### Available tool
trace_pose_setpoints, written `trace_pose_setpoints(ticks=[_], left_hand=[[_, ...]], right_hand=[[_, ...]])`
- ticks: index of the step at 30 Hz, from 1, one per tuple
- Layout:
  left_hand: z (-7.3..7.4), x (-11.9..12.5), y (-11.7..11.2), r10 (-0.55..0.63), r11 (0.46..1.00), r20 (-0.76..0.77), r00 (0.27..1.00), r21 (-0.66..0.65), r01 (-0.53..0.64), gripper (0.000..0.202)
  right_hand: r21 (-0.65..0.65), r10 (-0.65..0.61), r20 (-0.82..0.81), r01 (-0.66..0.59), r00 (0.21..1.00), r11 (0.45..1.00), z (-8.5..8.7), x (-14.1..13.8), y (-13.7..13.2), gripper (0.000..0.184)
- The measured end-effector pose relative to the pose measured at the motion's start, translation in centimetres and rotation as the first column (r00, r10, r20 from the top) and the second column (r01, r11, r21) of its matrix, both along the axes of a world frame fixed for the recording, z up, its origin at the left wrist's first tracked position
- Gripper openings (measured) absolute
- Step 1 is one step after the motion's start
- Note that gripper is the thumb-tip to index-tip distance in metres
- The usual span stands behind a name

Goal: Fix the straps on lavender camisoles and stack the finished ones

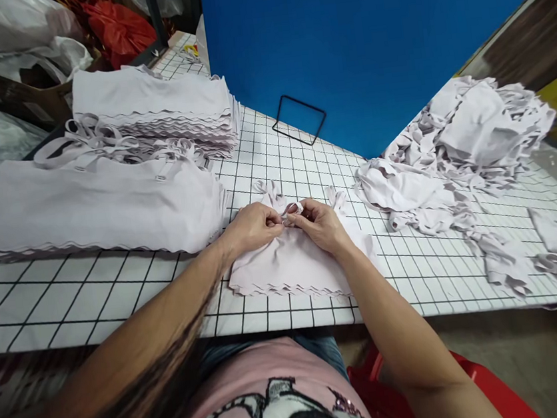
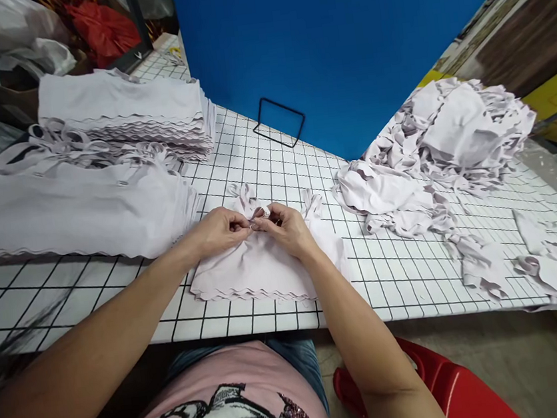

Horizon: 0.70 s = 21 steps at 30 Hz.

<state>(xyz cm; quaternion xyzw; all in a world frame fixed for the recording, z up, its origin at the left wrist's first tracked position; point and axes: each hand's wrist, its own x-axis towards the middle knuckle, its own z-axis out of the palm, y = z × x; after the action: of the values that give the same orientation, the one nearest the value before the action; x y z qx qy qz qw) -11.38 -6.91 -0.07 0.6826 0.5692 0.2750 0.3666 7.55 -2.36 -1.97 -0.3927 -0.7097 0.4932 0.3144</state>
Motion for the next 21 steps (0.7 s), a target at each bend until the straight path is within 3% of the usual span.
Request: trace_pose_setpoints(ticks=[2,5,8,11,15,21], left_hand=[[0.1,0.0,0.0,-0.011,1.000,0.009,1.000,0.012,0.011,0.020],[0.0,0.0,0.0,-0.011,1.000,0.024,1.000,0.023,0.011,0.018],[0.0,0.0,0.0,-0.010,1.000,0.025,1.000,0.017,0.010,0.021],[0.1,0.1,-0.1,0.009,1.000,0.020,1.000,0.008,-0.009,0.022],[0.2,0.1,-0.2,0.012,0.999,0.007,1.000,0.030,-0.012,0.021],[0.4,0.0,-0.2,-0.023,1.000,-0.056,0.998,0.017,0.023,0.020]], right_hand=[[0.028,-0.113,-0.003,0.113,0.994,0.993,-0.2,0.0,0.2,0.026],[0.292,-0.257,0.043,0.234,0.965,0.927,0.3,0.1,0.2,0.027],[0.471,-0.084,0.163,-0.003,0.983,0.882,1.3,0.1,-0.3,0.026],[0.413,0.114,0.272,-0.222,0.956,0.883,1.8,0.0,-0.7,0.021],[0.379,0.081,0.273,-0.184,0.959,0.907,1.7,0.3,-0.5,0.009],[0.361,0.125,0.324,-0.245,0.938,0.900,1.7,0.7,-0.3,0.011]])
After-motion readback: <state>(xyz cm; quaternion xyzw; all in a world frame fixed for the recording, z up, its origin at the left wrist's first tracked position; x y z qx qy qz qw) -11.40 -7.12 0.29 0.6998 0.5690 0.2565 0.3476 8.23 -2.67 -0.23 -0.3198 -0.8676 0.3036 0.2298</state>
